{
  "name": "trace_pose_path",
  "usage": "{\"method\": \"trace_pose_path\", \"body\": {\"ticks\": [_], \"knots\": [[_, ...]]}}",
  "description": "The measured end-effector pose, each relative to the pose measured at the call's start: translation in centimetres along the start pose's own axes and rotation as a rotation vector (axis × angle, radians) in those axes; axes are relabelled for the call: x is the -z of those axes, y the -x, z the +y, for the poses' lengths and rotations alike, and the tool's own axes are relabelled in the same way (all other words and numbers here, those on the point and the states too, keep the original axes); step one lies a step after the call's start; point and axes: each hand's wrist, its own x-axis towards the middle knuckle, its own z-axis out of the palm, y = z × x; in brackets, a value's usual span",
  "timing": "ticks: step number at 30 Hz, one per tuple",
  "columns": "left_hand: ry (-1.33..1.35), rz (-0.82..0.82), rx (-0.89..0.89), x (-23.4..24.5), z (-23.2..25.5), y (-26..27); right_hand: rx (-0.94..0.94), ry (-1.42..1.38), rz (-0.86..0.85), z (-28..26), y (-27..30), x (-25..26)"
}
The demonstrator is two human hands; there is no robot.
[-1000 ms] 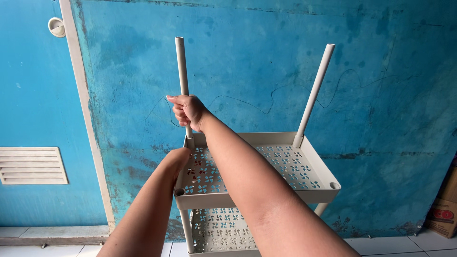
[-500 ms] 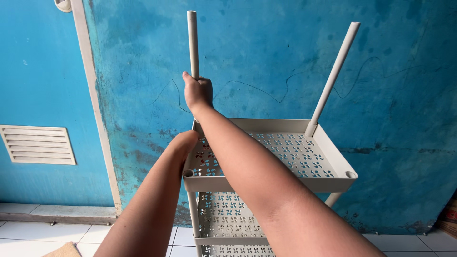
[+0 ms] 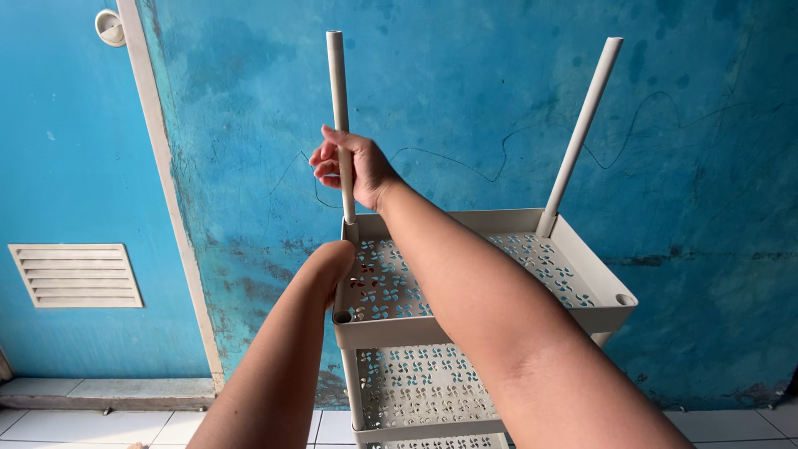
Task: The person assembles a three-tier plastic rolling rack by inserting white vertical poles into the perforated shelves and stacking the shelves in sequence. The person handles the shelves and poles by hand, aligning and securing each component to build the structure.
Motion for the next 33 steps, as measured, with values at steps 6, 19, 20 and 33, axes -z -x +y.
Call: {"method": "trace_pose_path", "body": {"ticks": [6, 19, 20, 33], "knots": [[-0.022, -0.002, -0.019, 0.2, -0.5, -1.9, -0.093, 0.175, -0.146, -0.9, -1.7, 0.2], [0.019, 0.016, -0.034, 0.2, 0.4, -0.3, 0.158, 0.530, 0.521, 1.8, -2.5, -2.5], [0.068, 0.003, -0.013, -0.1, 0.4, 0.3, 0.174, 0.539, 0.571, 2.1, -2.7, -2.9], [0.010, 0.059, -0.132, -0.8, 0.5, -6.9, -0.020, 0.543, 0.361, 3.6, -6.2, 2.1]]}}
